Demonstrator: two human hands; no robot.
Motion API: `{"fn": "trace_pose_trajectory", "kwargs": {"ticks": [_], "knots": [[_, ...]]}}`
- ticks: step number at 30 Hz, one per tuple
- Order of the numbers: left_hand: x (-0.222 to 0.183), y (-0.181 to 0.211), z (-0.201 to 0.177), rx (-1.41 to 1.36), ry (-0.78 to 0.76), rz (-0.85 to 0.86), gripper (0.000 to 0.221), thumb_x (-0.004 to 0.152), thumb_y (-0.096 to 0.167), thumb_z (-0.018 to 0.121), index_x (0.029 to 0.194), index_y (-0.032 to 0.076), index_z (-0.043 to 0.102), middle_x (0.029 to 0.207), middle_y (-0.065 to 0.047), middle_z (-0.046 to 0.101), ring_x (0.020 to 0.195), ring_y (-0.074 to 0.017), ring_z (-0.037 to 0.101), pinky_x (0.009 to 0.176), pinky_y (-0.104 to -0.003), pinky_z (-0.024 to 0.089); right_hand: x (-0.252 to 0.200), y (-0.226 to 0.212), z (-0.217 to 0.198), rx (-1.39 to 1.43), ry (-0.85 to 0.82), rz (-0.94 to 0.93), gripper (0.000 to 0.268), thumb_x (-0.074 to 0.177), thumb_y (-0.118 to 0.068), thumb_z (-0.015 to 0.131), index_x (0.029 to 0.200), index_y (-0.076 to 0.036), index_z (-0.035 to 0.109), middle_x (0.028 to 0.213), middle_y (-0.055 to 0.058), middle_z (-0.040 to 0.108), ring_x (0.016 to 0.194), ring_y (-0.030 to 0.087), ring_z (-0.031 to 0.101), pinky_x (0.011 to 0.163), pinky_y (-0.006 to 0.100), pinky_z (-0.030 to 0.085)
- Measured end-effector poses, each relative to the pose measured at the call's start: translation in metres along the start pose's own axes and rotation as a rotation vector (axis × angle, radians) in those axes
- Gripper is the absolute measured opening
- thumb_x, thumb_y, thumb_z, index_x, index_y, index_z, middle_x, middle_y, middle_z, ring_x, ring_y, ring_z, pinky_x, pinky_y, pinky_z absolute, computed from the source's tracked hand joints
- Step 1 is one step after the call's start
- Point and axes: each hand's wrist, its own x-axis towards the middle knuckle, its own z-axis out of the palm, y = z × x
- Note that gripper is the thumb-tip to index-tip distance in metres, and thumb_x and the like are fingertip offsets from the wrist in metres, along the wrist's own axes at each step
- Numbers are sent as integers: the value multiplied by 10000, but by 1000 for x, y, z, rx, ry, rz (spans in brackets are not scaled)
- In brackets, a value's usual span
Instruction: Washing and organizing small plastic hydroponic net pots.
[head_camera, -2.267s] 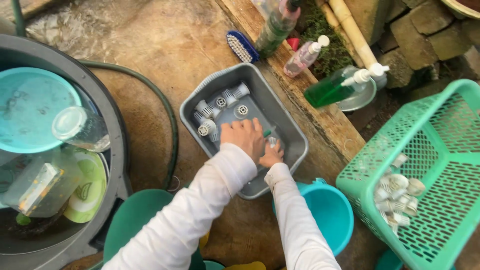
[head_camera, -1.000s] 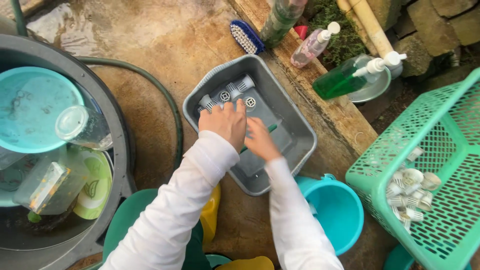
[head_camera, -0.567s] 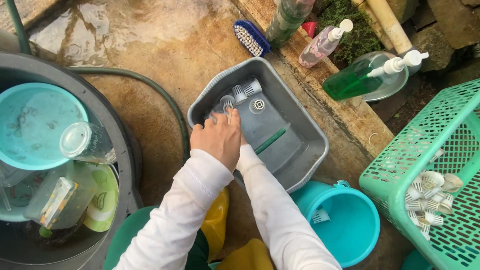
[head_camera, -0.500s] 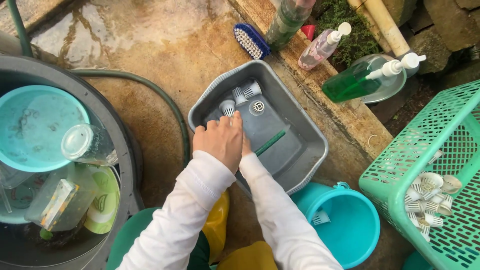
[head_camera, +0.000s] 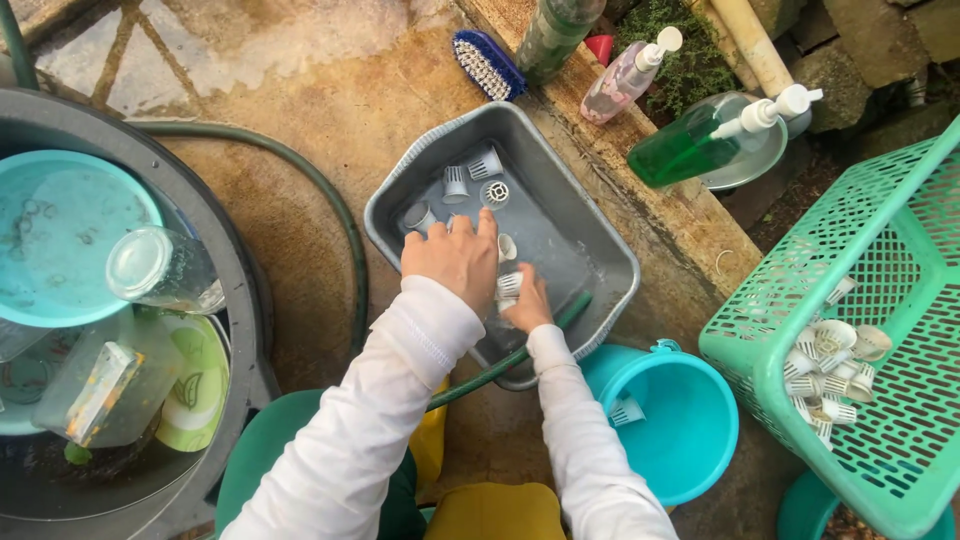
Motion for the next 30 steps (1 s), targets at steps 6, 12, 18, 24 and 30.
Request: {"fn": "trace_pose_trajectory", "kwargs": {"ticks": [6,12,18,24,30], "knots": [[6,9,9,-3,-16,29,624,901,275,647,1477,102,481,1202,-86,670,1102,-292,661,872,-457,502,-5,-11,9,32,-82,36,815,724,-136,895,1395,-238,443,1334,248,498,1225,470,538,1016,506,477],[12,11,6,1,14,23,498,979,185,574,1466,107,502,1207,-78,681,1093,-301,671,895,-493,497,-41,-17,-45,494,20,-135,648,781,-88,814,1353,-139,514,1215,163,686,1054,305,694,873,406,587],[9,12,-12,-7,-82,5,452,983,153,540,1433,112,514,1216,-89,669,1109,-312,658,848,-479,500,-181,33,-179,456,112,202,656,806,-123,766,1417,-186,536,1196,114,701,960,244,679,770,381,553],[-1,5,-30,-9,-49,-3,572,939,138,554,1501,127,448,1202,-101,666,1080,-308,655,806,-482,503,-214,105,-212,-239,101,192,774,765,-321,920,1444,-179,576,1251,226,647,1127,357,617,917,441,484],[4,1,-19,10,-65,-10,580,924,153,566,1493,108,461,1223,-114,658,1078,-311,656,808,-467,505,-101,-28,-170,-98,143,-191,649,830,-340,822,1432,-237,602,1258,120,629,989,262,663,878,352,555]]}}
